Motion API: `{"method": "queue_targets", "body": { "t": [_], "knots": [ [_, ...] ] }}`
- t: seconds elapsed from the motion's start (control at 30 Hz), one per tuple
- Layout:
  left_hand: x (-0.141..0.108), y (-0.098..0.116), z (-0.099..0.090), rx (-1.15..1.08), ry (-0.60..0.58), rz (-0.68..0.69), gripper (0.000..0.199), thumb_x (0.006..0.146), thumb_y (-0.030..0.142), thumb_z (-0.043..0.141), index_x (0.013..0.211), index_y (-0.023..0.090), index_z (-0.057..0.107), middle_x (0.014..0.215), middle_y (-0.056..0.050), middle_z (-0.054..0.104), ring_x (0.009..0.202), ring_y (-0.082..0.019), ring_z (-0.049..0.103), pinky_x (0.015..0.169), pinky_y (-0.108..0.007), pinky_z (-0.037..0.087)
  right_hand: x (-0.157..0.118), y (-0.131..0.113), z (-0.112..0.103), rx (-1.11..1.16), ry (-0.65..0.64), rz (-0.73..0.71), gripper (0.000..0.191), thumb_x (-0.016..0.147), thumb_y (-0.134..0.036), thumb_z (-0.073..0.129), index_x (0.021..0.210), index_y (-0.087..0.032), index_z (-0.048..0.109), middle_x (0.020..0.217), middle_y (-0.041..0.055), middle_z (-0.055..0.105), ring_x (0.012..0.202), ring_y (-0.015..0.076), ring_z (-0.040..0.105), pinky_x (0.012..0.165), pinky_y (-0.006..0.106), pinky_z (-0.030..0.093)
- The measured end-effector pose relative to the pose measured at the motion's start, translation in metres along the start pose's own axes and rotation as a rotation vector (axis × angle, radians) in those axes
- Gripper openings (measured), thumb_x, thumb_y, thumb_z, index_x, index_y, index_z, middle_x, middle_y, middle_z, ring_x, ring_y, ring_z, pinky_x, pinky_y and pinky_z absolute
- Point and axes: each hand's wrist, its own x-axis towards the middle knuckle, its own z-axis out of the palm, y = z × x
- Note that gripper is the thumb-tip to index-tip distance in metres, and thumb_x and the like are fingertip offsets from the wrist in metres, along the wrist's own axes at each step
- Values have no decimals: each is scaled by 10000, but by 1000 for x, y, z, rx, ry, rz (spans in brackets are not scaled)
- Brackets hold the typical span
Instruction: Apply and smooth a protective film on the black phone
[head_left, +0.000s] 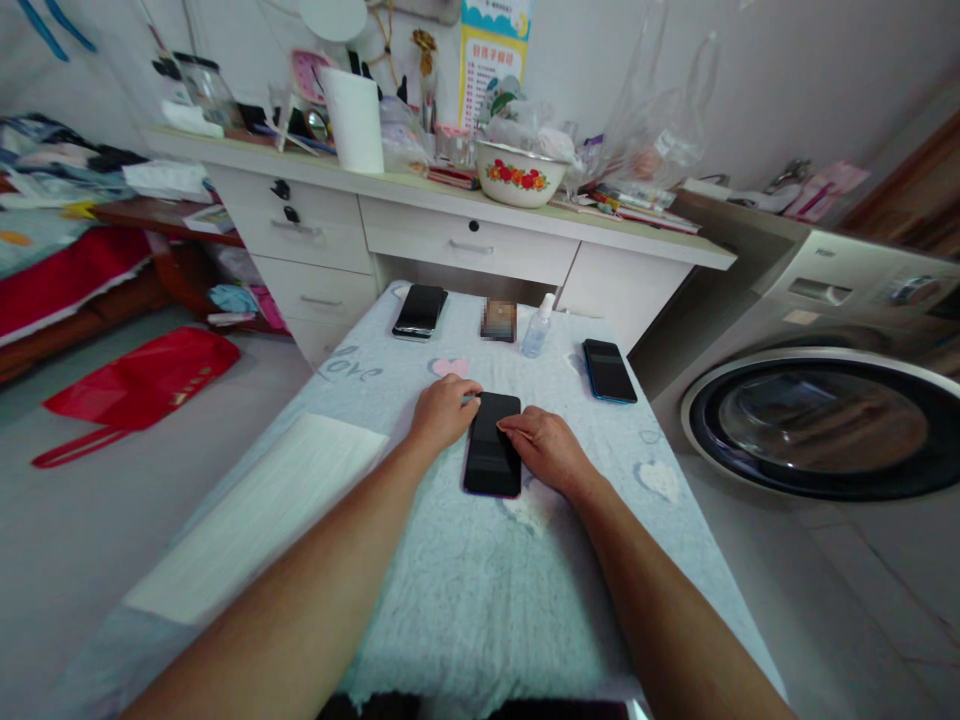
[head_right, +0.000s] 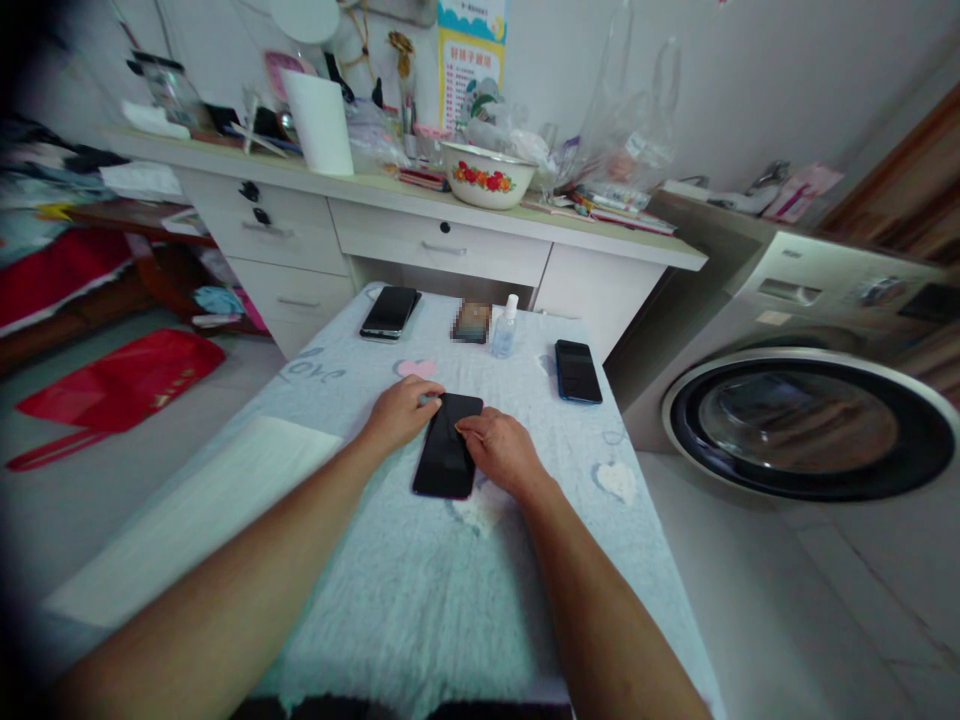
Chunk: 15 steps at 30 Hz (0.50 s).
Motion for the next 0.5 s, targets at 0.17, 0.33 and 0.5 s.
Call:
{"method": "queue_targets", "body": {
  "t": [0.17, 0.33, 0.5],
  "knots": [
    [0, 1, -1, 4, 0, -1, 254, 830, 276, 531, 1013, 229, 701, 1002, -36, 659, 907, -178, 620, 806, -279, 466, 0, 1, 1, -21, 28, 51, 273, 927, -208, 476, 1082, -219, 699, 934, 50, 665, 845, 147, 599, 770, 240, 409],
    [0, 1, -1, 2, -3, 1, 256, 836, 281, 526, 1019, 233, 699, 1005, -32, 661, 917, -171, 618, 810, -268, 466, 3, 2, 3, -67, 44, 130, 291, 956, -255, 441, 1129, -232, 674, 953, 53, 654, 873, 150, 599, 780, 235, 404],
    [0, 0, 0, 10, -3, 8, 261, 839, 287, 518, 1023, 234, 695, 1013, -32, 660, 916, -171, 617, 806, -267, 465, 5, 2, 2, -104, 53, 225, 317, 970, -286, 409, 1156, -237, 661, 1002, 67, 653, 904, 164, 601, 806, 244, 401]
  ]
}}
